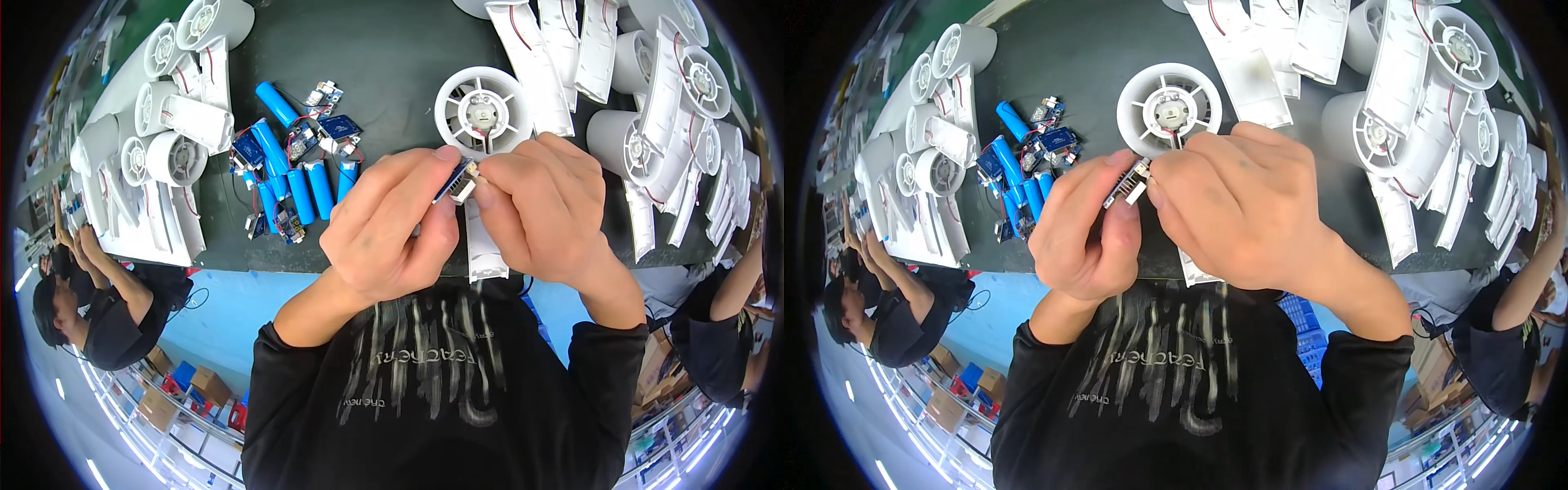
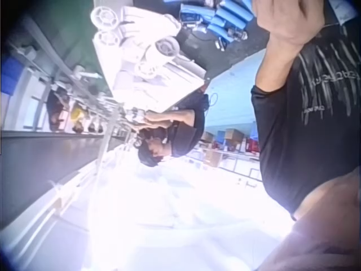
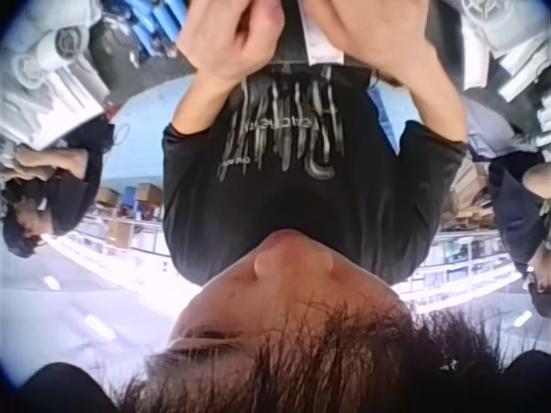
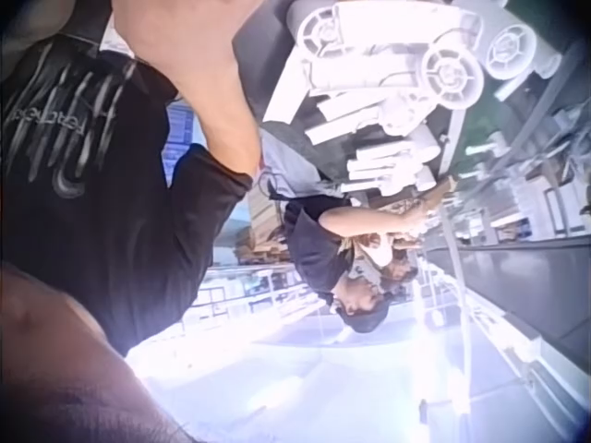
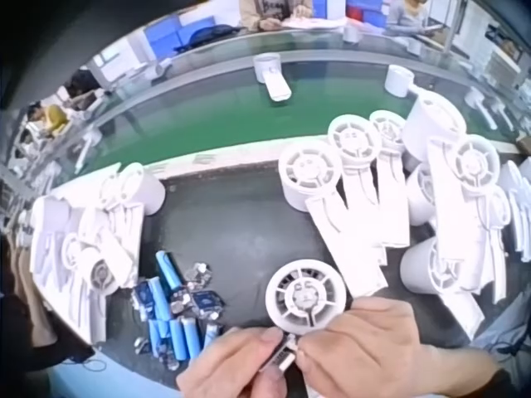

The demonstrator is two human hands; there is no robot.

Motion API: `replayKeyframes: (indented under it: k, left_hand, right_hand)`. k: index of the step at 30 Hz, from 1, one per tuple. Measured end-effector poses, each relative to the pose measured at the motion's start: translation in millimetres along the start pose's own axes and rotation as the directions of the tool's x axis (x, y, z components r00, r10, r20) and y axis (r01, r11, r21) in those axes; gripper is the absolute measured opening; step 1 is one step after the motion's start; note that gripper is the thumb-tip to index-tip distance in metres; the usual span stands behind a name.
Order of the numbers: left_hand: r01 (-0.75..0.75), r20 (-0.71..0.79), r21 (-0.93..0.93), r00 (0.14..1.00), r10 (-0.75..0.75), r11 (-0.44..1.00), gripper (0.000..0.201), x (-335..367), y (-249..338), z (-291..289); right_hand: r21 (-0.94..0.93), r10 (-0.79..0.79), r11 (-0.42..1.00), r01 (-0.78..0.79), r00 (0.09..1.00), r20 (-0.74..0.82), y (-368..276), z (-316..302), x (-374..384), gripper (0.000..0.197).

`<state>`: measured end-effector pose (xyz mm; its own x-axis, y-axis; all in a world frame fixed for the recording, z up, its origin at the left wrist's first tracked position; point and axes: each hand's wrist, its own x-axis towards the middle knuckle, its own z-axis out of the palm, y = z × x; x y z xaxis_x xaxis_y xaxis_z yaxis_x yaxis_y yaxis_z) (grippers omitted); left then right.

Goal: The person connects wire connectors from fan housings into circuit boards by hand, fits the components into the fan casings, and places assembled fan units onto the conveyor belt.

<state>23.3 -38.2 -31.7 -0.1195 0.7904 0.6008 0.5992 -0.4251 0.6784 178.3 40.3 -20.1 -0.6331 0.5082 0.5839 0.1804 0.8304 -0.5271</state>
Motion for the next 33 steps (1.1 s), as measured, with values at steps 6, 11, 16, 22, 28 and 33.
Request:
replayKeyframes:
  k: [6,11,16,22,28,33]
  left_hand:
    - [0.002,0.023,0.008,1.0,-0.002,1.0,0.038,-1,1,-1]
    - [-0.034,0.037,0.002,0.999,0.034,0.999,0.037,2,-1,-2]
    - [-0.043,0.079,-0.005,0.996,0.044,0.999,0.036,2,1,-2]
    - [-0.048,0.125,-0.024,0.991,0.051,0.999,0.035,2,0,-5]
    - [0.097,0.202,-0.078,0.976,-0.079,0.992,0.03,-2,7,-8]
    - [0.528,0.181,-0.378,0.847,-0.499,0.76,0.023,-11,2,-11]
  right_hand:
    - [-0.019,0.003,1.0,-0.003,1.0,0.014,-1,-2,-1,0.015]
    - [-0.016,0.06,0.998,-0.059,0.994,0.086,-3,-7,-3,0.016]
    - [0.061,0.01,0.998,-0.021,0.986,0.166,2,-16,-2,0.018]
    - [0.084,-0.023,0.996,0.011,0.99,0.142,5,-15,-3,0.019]
    - [0.134,-0.042,0.991,0.03,0.995,0.088,11,-14,-3,0.016]
    - [0.128,-0.005,0.992,0.01,0.999,-0.041,12,-4,-3,0.019]
